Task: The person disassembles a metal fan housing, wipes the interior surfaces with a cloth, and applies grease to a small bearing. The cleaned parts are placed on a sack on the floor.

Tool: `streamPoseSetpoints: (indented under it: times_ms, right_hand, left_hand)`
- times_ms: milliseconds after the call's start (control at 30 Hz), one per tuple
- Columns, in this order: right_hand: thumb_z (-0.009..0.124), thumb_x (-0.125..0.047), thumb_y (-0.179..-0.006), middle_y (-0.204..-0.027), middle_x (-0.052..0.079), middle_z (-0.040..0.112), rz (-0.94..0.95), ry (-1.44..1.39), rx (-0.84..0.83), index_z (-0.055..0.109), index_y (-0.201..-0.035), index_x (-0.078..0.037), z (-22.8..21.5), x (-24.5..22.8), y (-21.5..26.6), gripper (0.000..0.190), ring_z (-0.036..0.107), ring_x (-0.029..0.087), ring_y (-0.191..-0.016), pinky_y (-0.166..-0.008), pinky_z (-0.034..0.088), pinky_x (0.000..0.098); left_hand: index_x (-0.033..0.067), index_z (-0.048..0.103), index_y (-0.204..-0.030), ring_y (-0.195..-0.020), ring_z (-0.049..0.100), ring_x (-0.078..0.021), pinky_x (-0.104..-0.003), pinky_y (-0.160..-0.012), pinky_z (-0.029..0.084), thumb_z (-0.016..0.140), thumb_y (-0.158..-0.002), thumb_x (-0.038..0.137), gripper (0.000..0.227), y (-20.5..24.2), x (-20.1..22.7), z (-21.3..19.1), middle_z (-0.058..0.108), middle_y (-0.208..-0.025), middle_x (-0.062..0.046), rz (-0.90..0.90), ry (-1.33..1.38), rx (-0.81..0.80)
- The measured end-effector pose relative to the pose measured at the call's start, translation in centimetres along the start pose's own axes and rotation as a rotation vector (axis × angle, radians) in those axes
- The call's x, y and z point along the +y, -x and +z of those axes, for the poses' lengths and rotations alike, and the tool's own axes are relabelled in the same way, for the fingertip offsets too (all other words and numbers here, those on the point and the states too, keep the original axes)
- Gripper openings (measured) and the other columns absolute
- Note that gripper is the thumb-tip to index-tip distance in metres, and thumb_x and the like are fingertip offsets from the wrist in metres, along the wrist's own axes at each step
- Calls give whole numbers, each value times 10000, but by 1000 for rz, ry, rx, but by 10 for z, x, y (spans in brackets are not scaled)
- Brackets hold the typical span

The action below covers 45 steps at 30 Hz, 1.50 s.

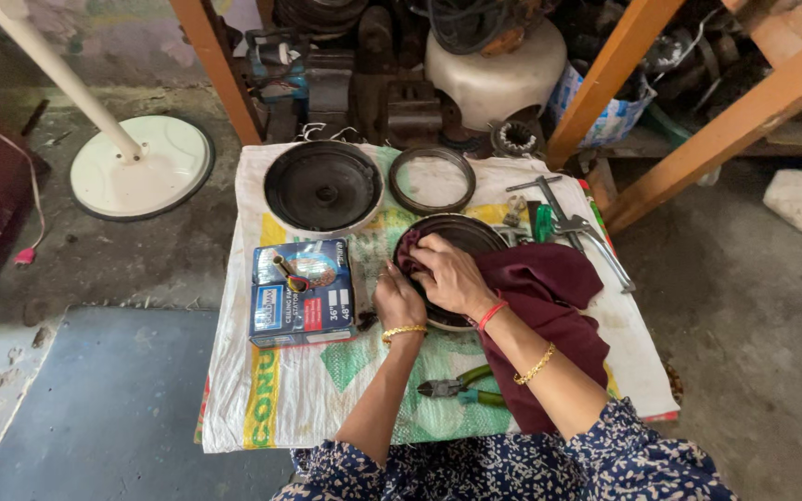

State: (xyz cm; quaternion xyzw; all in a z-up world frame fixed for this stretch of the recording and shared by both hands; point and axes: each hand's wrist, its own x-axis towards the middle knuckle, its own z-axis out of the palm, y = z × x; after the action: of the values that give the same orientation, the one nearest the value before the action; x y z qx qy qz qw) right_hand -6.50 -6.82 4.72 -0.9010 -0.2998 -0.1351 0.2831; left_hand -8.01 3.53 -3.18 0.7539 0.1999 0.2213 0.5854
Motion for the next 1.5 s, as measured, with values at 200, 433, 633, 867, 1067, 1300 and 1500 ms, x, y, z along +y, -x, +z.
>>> streamPoseSetpoints:
  times_ms: [200,433,633,867,1067,1300,1500]
  right_hand:
    - [653,-8,-807,-1159,115,666,-49,-161,-69,724,-1078,-28,-7,5,15,281,676,318,-1052,-864,555,397]
    - [628,-63,-808,-963,82,646,-170,308,145,705,-940,-75,7,11,-4,153,628,340,-876,-724,505,463]
    - [593,-130,-843,-905,122,670,71,629,99,698,-902,-70,17,47,-25,134,657,332,-876,-715,533,454]
    - [585,-168,-930,-851,134,730,287,918,-14,764,-866,-88,0,49,-13,206,721,296,-763,-608,558,427]
    - [608,-144,-904,-870,176,757,589,687,-159,793,-851,-107,-22,31,1,195,766,333,-829,-645,587,449]
    - [738,-245,-758,-903,215,726,477,384,-417,761,-850,-25,-54,42,16,240,720,370,-859,-757,570,459]
    - [773,-172,-677,-864,139,750,255,-99,-155,713,-894,-68,-36,36,-13,248,736,305,-819,-760,574,420]
  left_hand:
    - [-94,631,-890,-758,632,-515,-526,-673,482,443,-1088,297,477,-2,-10,5,645,-808,-341,6,20,22]
    - [-43,674,-1019,-829,639,-522,-535,-662,487,476,-1033,228,336,1,-6,2,659,-860,-337,90,16,30]
    - [-46,667,-991,-795,630,-522,-541,-671,477,482,-1042,239,343,0,-6,3,656,-828,-331,19,-20,6]
    - [-52,646,-975,-823,628,-535,-553,-670,477,477,-1051,244,349,2,-5,1,653,-835,-339,4,-27,-3]
    - [-55,629,-981,-859,626,-544,-567,-689,480,457,-1044,222,332,4,2,-4,648,-844,-352,16,-60,-25]
    - [-50,640,-961,-850,633,-538,-558,-703,490,460,-1059,268,379,1,-5,1,656,-854,-348,-6,-32,-10]
    - [-66,646,-1016,-835,614,-548,-550,-697,477,440,-1075,285,411,-3,-18,4,645,-870,-353,80,-1,4]
